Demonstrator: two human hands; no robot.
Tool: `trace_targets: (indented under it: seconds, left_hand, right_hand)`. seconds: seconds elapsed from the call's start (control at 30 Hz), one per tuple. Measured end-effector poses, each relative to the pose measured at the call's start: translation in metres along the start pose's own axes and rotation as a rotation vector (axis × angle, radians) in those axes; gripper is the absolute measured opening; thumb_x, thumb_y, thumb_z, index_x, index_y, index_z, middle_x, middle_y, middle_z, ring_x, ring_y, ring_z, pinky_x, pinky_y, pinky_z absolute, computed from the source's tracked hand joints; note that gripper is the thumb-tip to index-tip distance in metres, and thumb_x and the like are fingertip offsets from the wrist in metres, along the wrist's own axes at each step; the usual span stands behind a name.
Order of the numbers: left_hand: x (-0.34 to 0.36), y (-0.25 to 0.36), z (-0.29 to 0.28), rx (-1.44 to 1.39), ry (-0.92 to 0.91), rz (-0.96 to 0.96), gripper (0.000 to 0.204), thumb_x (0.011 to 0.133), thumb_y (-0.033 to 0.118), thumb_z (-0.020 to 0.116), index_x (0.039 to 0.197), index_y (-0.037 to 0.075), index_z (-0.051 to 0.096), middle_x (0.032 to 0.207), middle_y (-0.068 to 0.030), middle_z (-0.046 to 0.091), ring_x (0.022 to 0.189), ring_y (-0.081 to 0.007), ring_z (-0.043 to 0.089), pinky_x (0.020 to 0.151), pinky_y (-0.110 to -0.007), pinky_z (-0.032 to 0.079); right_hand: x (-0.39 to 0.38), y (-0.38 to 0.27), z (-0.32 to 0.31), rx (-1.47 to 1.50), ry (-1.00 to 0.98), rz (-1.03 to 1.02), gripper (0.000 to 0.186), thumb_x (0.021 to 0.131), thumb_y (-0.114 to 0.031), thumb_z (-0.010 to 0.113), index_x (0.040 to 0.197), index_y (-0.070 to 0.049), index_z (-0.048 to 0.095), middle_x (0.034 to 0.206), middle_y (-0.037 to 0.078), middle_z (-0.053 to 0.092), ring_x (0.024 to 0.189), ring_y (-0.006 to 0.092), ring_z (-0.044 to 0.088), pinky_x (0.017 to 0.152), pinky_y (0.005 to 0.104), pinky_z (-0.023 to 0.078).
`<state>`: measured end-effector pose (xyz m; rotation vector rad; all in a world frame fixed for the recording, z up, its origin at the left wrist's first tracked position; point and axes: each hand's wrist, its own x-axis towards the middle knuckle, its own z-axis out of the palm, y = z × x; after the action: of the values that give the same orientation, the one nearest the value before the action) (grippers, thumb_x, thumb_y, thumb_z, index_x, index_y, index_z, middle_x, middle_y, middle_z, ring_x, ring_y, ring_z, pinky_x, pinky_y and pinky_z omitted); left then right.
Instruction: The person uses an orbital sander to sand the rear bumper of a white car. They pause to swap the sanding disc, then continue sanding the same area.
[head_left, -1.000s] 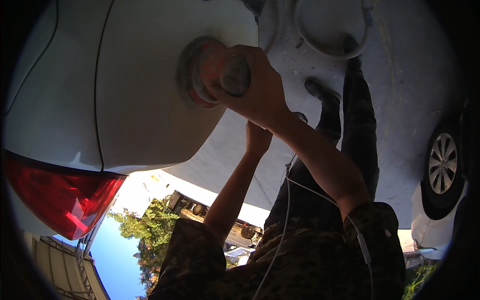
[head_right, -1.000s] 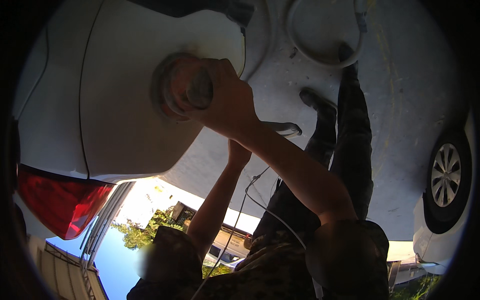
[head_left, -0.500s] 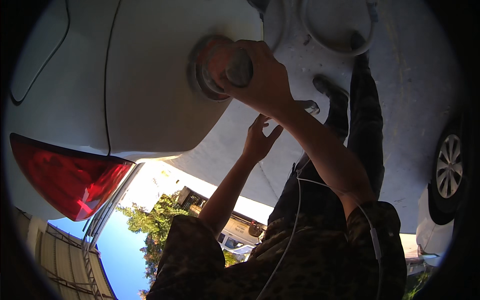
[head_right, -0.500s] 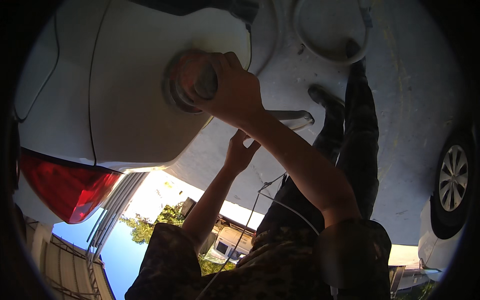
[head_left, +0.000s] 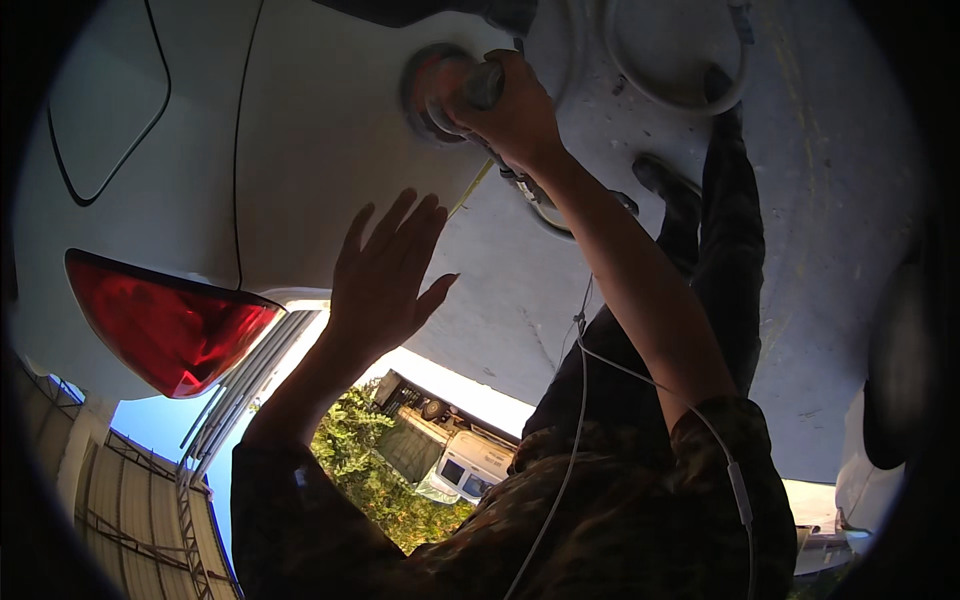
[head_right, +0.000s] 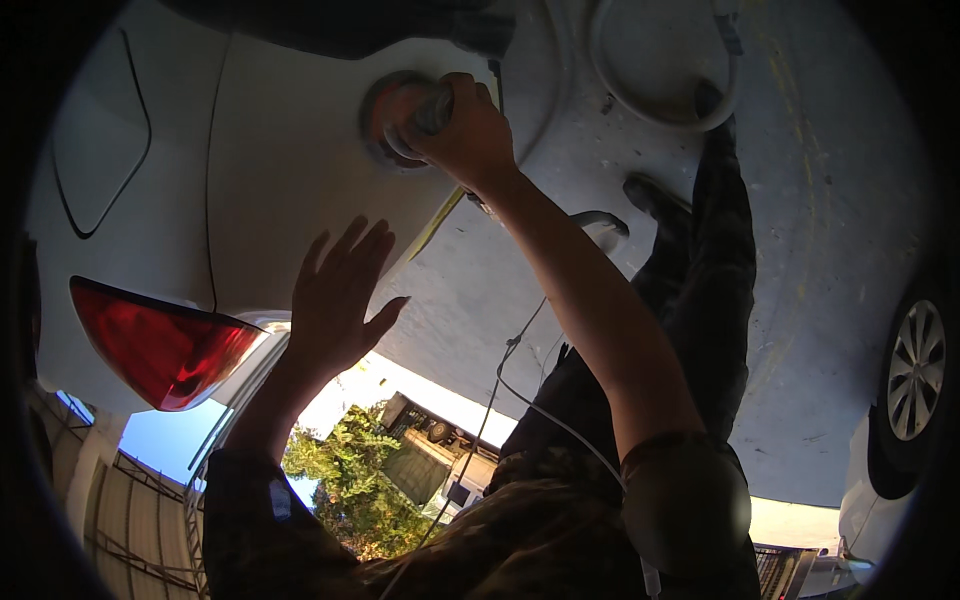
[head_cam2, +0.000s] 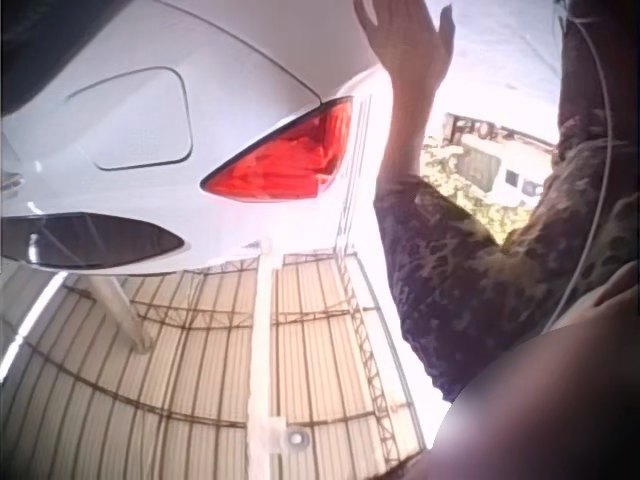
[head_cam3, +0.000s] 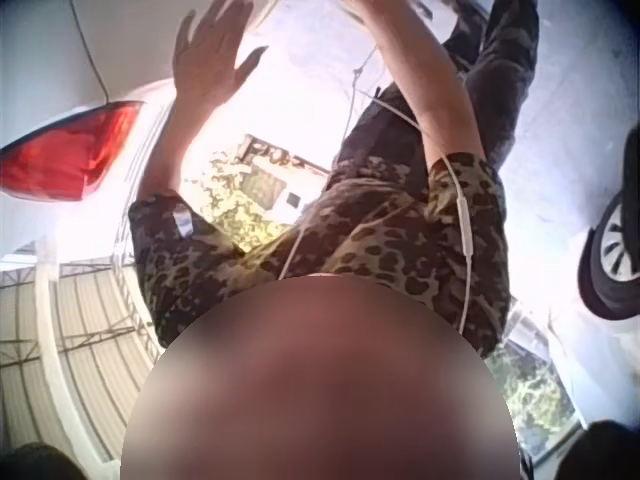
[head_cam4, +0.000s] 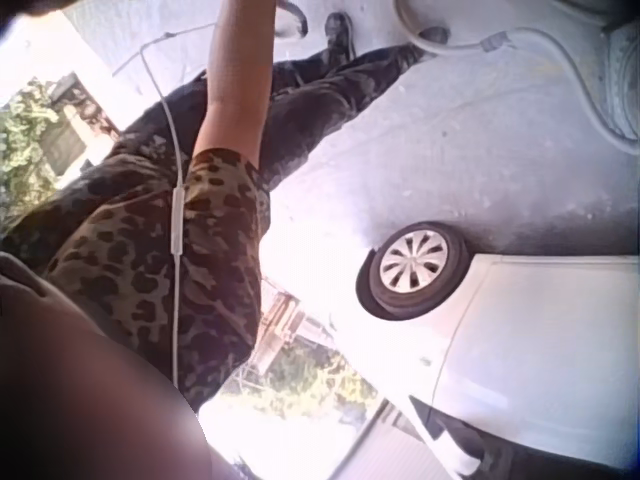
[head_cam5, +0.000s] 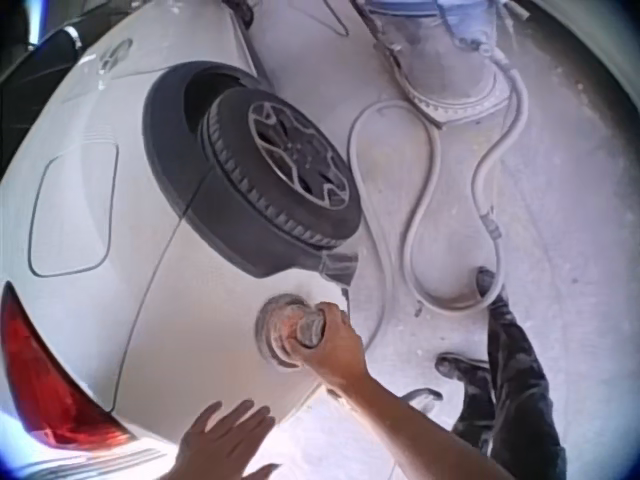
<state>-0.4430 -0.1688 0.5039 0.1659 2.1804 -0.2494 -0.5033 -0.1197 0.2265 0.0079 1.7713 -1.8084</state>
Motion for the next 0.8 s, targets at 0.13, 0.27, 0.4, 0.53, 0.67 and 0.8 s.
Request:
trace_targets:
  seconds: [0.13, 0.27, 0.4, 0.53, 0.67, 0.8]
  left_hand:
    - [0.064, -0.052, -0.024, 0.339, -0.106, 0.005, 0.091, 0.095, 0.05, 0.074, 0.163, 0.002, 0.038, 0.171, -0.016, 0.038, 0.16, -0.0288, 0.033, 0.129, -0.059, 0.024]
    - [0.082, -0.076, -0.024, 0.399, -0.222, 0.055, 0.093, 0.093, 0.051, 0.076, 0.162, 0.0, 0.04, 0.172, -0.0162, 0.035, 0.161, -0.0288, 0.031, 0.131, -0.054, 0.022]
    - [0.047, -0.075, -0.029, 0.275, -0.248, 0.053, 0.096, 0.09, 0.05, 0.078, 0.16, -0.003, 0.041, 0.173, -0.0164, 0.032, 0.161, -0.0298, 0.03, 0.132, -0.052, 0.022]
    - [0.006, -0.066, -0.033, 0.229, -0.301, 0.081, 0.095, 0.088, 0.047, 0.08, 0.159, -0.004, 0.043, 0.171, -0.0171, 0.036, 0.16, -0.0311, 0.031, 0.131, -0.054, 0.023]
    - [-0.042, -0.055, -0.038, 0.107, -0.367, 0.085, 0.084, 0.09, 0.041, 0.082, 0.156, 0.0, 0.049, 0.166, -0.0156, 0.045, 0.158, -0.0298, 0.037, 0.131, -0.056, 0.024]
    - [-0.098, -0.049, -0.046, -0.046, -0.377, 0.02, 0.057, 0.101, 0.037, 0.07, 0.146, 0.006, 0.058, 0.155, -0.0122, 0.057, 0.147, -0.0304, 0.051, 0.128, -0.057, 0.028]
  right_hand:
    - [0.014, 0.041, -0.017, 0.101, -0.137, 0.242, 0.098, 0.069, -0.048, 0.095, 0.144, -0.003, 0.053, 0.127, 0.022, 0.071, 0.112, 0.0348, 0.075, 0.096, 0.0445, 0.062]
    - [-0.003, 0.067, -0.043, 0.222, -0.12, 0.33, 0.099, 0.067, -0.045, 0.097, 0.146, -0.004, 0.052, 0.126, 0.022, 0.073, 0.115, 0.0334, 0.075, 0.098, 0.0418, 0.062]
    - [-0.014, 0.06, -0.056, 0.183, -0.055, 0.305, 0.09, 0.068, -0.039, 0.098, 0.14, -0.005, 0.057, 0.124, 0.02, 0.074, 0.112, 0.0321, 0.075, 0.098, 0.0419, 0.062]
    - [-0.018, 0.035, -0.062, 0.186, -0.097, 0.271, 0.082, 0.071, -0.038, 0.096, 0.136, -0.005, 0.059, 0.126, 0.017, 0.072, 0.114, 0.0313, 0.074, 0.098, 0.0411, 0.062]
    - [-0.018, 0.004, -0.036, 0.195, -0.143, 0.202, 0.081, 0.071, -0.035, 0.096, 0.136, -0.005, 0.058, 0.131, 0.015, 0.066, 0.115, 0.0304, 0.072, 0.096, 0.0409, 0.062]
    - [-0.037, -0.033, -0.007, 0.246, -0.176, 0.081, 0.085, 0.068, -0.032, 0.093, 0.139, -0.006, 0.055, 0.128, 0.017, 0.063, 0.107, 0.0335, 0.073, 0.087, 0.0419, 0.063]
